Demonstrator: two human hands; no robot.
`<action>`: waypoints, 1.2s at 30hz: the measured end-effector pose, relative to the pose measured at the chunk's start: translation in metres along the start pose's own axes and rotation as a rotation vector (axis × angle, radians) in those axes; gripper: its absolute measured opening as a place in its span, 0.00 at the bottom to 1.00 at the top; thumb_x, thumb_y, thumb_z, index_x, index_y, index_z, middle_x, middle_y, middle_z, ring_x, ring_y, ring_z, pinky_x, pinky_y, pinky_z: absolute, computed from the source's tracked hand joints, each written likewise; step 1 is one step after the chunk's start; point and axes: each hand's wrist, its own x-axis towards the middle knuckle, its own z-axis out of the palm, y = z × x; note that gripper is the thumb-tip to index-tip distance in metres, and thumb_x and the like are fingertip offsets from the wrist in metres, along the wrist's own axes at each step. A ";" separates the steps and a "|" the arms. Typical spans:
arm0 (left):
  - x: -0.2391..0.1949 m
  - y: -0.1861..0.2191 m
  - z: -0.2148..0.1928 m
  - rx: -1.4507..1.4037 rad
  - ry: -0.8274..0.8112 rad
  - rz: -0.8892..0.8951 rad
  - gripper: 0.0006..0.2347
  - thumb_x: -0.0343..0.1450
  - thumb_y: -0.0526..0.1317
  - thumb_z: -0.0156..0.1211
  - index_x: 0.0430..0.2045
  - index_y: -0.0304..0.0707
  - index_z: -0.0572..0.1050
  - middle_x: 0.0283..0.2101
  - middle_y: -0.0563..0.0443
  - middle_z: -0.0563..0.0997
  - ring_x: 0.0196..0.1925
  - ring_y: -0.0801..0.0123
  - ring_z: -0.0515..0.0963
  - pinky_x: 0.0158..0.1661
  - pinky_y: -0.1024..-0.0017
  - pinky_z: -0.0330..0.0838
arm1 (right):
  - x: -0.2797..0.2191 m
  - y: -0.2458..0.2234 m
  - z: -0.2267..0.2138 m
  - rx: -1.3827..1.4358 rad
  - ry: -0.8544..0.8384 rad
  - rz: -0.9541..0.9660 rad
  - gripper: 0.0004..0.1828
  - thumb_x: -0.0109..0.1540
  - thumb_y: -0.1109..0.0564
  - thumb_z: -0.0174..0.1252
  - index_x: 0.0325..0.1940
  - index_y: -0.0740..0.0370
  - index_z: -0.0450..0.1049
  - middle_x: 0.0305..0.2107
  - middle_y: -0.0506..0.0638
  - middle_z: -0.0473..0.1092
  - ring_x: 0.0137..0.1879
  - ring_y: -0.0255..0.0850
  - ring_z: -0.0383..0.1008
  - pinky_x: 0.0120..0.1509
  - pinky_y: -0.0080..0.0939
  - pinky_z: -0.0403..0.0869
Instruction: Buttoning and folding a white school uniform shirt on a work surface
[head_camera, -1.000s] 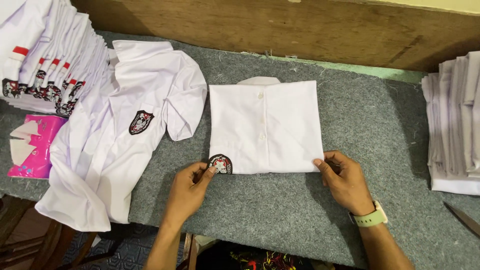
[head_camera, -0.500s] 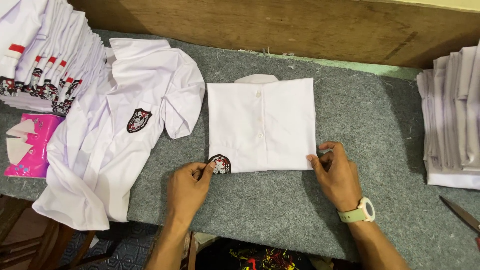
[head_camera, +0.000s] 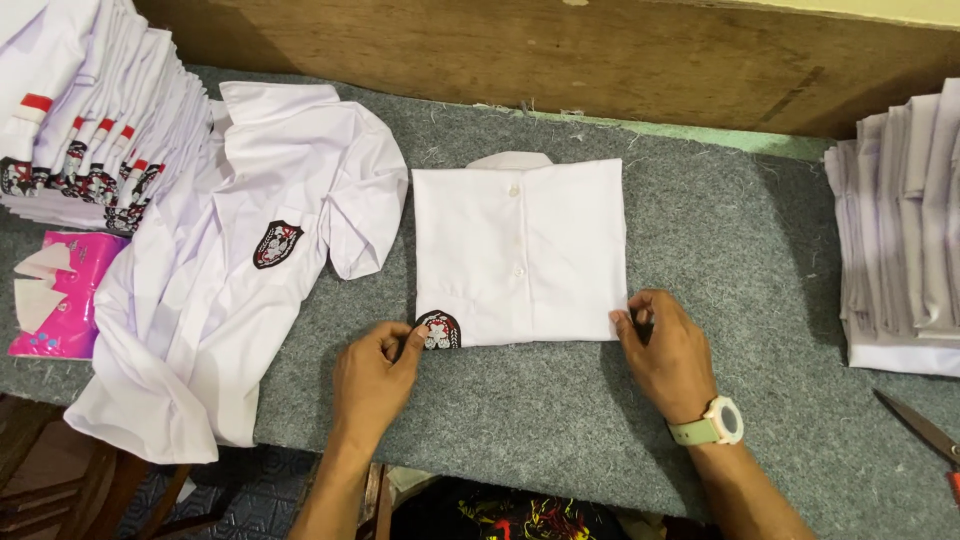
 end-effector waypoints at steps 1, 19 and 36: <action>0.003 0.003 -0.004 -0.001 0.001 0.002 0.14 0.70 0.50 0.66 0.30 0.38 0.84 0.18 0.43 0.75 0.27 0.47 0.81 0.33 0.56 0.72 | 0.006 -0.001 -0.003 0.000 0.002 -0.001 0.13 0.64 0.48 0.64 0.47 0.56 0.73 0.32 0.55 0.77 0.42 0.59 0.80 0.45 0.58 0.76; 0.151 0.055 0.033 -0.207 0.145 0.292 0.09 0.76 0.44 0.58 0.34 0.38 0.75 0.35 0.46 0.72 0.39 0.52 0.79 0.43 0.58 0.72 | 0.149 -0.001 0.033 0.291 0.030 0.100 0.14 0.63 0.47 0.66 0.46 0.56 0.82 0.31 0.51 0.79 0.42 0.49 0.82 0.44 0.48 0.76; 0.166 0.034 0.061 -0.350 0.159 0.176 0.06 0.79 0.42 0.47 0.41 0.44 0.72 0.20 0.52 0.76 0.29 0.61 0.76 0.36 0.61 0.70 | 0.156 0.010 0.057 0.681 0.086 -0.031 0.15 0.71 0.61 0.56 0.57 0.61 0.58 0.31 0.55 0.75 0.31 0.39 0.69 0.34 0.33 0.68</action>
